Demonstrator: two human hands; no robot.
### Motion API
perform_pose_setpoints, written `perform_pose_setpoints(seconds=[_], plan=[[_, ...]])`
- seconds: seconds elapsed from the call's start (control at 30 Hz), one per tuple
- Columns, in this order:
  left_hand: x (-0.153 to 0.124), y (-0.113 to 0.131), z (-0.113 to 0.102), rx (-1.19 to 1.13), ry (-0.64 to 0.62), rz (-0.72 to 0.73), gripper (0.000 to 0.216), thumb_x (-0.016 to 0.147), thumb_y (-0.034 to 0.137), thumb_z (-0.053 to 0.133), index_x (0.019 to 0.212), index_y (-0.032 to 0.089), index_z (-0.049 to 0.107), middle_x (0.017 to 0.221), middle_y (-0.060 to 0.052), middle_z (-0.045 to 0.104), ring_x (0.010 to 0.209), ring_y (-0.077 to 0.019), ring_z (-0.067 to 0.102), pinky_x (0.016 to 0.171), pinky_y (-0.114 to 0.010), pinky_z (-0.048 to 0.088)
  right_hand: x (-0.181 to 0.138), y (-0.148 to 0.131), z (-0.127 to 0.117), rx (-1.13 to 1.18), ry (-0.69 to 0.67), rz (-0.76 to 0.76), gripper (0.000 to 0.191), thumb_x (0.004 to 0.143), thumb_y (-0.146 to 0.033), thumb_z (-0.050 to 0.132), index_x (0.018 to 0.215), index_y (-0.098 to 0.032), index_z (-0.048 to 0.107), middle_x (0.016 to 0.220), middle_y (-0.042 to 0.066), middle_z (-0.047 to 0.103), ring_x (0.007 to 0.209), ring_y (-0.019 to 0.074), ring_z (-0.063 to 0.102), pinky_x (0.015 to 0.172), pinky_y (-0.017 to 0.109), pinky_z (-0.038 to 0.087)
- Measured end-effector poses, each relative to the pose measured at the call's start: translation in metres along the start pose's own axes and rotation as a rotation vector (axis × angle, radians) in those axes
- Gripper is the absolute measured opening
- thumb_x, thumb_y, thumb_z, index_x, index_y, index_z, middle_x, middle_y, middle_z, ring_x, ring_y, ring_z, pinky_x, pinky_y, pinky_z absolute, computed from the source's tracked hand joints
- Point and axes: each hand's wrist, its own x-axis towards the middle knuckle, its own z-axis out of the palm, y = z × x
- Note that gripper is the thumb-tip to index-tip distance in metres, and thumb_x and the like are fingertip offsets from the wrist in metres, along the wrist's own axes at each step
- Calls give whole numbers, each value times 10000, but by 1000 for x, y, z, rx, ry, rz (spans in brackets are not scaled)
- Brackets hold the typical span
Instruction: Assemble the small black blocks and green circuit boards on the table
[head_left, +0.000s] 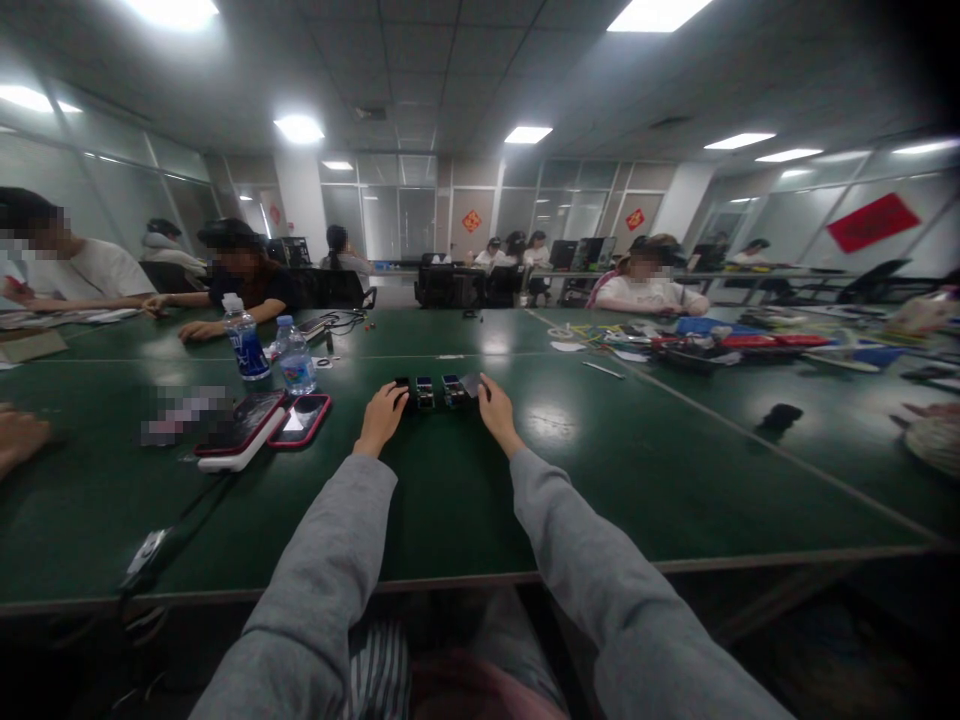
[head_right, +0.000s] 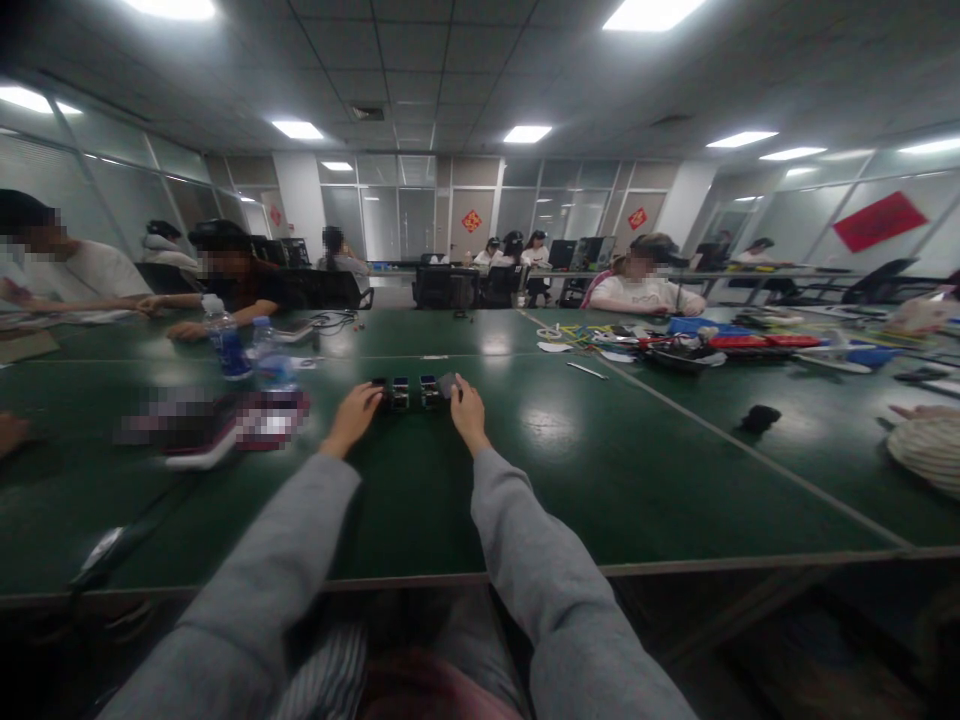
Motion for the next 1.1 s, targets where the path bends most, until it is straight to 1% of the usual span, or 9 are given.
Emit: perform_pose_setpoints(seconds=[0.17,0.27,0.37,0.47,0.67,0.8,0.87,1.0,1.1], plan=[[0,0,1,7,32,12,380,987,399,363,1254,258,595,1391,-72,504,1240,-223,505,1026,-410,430,2,4,-2,-29,-2,78,431,978,-355,329,1321,-208,546,1227,89,597,1091,219,556,1008,403,406],[1,0,1,14,52,20,375,986,399,365,1235,260,609,1375,-73,517,1221,-221,517,1017,-403,437,-1,6,2,-90,-37,22,439,927,-449,455,1279,-218,581,1189,109,589,1128,242,512,991,408,410],[0,0,0,15,58,19,374,985,400,367,1235,261,609,1368,-74,522,1215,-223,521,1009,-404,443,-3,7,5,-120,-74,-4,479,850,-398,579,1288,-205,572,1165,120,578,1106,240,513,962,377,424],[0,0,-1,17,63,21,378,986,399,363,1245,261,601,1371,-77,519,1215,-226,523,1007,-409,445,1,9,6,-99,-29,77,437,889,-349,496,1282,-172,572,1149,124,597,1063,221,538,963,355,415],[0,0,0,28,46,-7,375,986,396,366,1251,263,596,1381,-75,510,1220,-229,517,1013,-416,440,10,15,4,-111,48,201,428,943,-346,329,1096,-104,648,1077,175,630,1072,258,533,988,401,378],[-1,2,-2,39,38,-16,380,987,398,361,1258,268,592,1380,-72,512,1214,-228,517,1013,-411,439,3,12,6,-131,78,136,561,873,-461,496,1256,-53,536,1207,224,561,1150,303,496,999,449,380],[-1,4,-4,45,33,-27,382,986,399,360,1264,270,589,1381,-70,510,1210,-231,518,1008,-412,442,1,8,5,-150,24,58,610,806,-395,597,1298,-49,494,1234,220,549,1158,305,505,997,448,398],[-3,6,-8,54,23,-49,382,986,397,361,1270,273,584,1381,-68,508,1212,-235,512,1003,-416,443,3,8,-24,-154,-104,43,502,761,-261,608,1233,-97,552,1160,160,614,1074,264,579,960,406,450],[-4,6,-8,62,28,-49,390,992,386,340,1277,260,575,1378,-75,505,1212,-231,510,1001,-402,439,-1,30,-85,-163,-59,88,524,763,-317,609,1242,-114,552,1125,142,634,1032,255,609,926,401,478]])
